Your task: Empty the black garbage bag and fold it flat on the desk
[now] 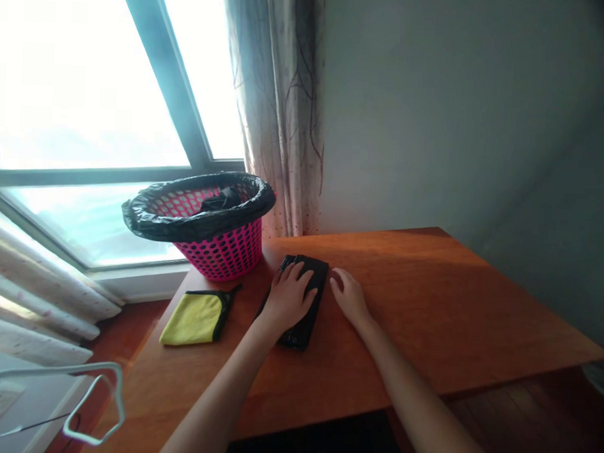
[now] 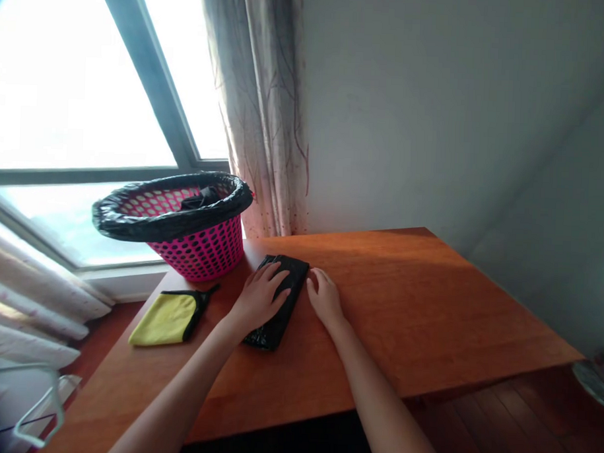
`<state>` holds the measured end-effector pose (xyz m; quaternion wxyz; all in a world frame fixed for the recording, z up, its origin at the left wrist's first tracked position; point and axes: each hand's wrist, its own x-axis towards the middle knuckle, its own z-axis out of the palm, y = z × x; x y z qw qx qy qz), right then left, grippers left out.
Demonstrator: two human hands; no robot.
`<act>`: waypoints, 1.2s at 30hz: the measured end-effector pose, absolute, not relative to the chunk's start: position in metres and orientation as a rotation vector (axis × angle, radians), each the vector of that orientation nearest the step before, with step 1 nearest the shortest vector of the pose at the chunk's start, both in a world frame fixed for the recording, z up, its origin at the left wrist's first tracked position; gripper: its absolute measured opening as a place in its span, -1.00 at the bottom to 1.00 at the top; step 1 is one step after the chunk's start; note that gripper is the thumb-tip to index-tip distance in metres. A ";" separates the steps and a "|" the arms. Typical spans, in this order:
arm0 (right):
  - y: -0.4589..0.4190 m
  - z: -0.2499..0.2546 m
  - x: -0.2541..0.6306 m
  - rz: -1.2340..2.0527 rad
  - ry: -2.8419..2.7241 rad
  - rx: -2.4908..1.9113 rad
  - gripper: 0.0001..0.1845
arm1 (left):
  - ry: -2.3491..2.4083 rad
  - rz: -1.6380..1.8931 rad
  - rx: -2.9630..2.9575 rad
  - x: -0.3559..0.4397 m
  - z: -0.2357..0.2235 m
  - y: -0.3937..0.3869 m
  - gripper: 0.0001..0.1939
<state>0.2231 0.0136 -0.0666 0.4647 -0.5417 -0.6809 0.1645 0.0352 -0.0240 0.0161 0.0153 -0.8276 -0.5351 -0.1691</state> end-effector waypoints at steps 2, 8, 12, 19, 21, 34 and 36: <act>0.016 -0.074 0.228 0.407 -1.607 -1.370 -0.60 | -1.679 -0.476 -2.505 0.044 0.008 -0.010 -0.51; 0.014 -0.080 0.234 0.432 -1.571 -1.392 -0.60 | -1.735 -0.397 -2.414 0.049 -0.029 -0.003 -0.39; 0.013 -0.080 0.235 0.424 -1.607 -1.382 -0.62 | -1.806 -0.360 -2.362 0.039 -0.033 -0.012 -0.39; 0.009 -0.080 0.234 0.395 -1.652 -1.395 -0.60 | -1.967 -0.252 -2.244 0.001 -0.023 -0.043 -0.35; 0.009 -0.080 0.234 0.383 -1.669 -1.400 -0.60 | -1.985 -0.243 -2.210 -0.011 -0.024 -0.051 -0.35; 0.007 -0.081 0.232 0.332 -1.728 -1.418 -0.61 | -1.980 -0.320 -2.182 -0.032 -0.009 -0.058 -0.42; 0.010 -0.080 0.232 0.325 -1.737 -1.423 -0.61 | -1.920 -0.439 -2.218 -0.013 0.004 -0.059 -0.46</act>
